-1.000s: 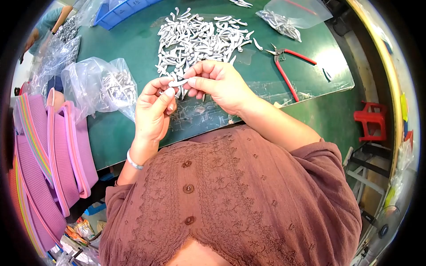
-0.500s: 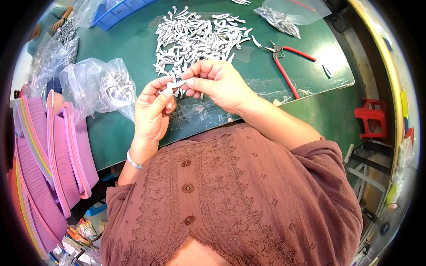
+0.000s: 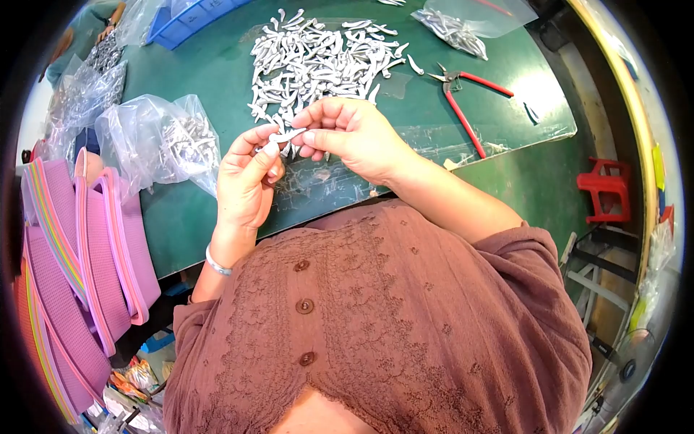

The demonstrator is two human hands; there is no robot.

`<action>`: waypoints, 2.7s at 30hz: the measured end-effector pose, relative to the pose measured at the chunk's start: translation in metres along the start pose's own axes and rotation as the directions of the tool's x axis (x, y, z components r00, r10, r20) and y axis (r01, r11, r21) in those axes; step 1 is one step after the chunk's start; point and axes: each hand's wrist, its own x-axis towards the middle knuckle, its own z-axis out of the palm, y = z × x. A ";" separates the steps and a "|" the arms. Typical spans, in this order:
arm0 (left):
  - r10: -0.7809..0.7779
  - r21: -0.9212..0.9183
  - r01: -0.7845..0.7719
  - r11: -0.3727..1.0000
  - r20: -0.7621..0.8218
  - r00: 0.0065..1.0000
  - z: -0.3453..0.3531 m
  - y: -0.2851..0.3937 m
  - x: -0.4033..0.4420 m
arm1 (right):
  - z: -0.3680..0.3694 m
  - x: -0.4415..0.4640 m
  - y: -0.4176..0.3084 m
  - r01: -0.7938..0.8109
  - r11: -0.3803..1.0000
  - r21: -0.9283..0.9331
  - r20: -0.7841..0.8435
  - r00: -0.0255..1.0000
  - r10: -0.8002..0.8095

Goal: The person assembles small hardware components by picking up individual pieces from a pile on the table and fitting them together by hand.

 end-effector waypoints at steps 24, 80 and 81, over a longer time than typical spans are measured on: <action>-0.186 -0.226 0.176 0.958 -0.025 0.982 -0.012 0.004 0.003 | -0.018 0.003 -0.014 0.327 -0.049 -0.944 0.326 0.897 -0.299; -0.075 0.020 0.076 0.997 -0.073 0.995 0.003 -0.001 -0.002 | 0.003 0.000 -0.006 0.033 0.963 -0.268 0.066 0.998 -0.016; -0.061 0.010 0.062 0.998 -0.071 0.996 0.003 -0.001 -0.002 | 0.003 0.000 -0.007 -0.038 0.969 -0.245 0.064 0.996 0.056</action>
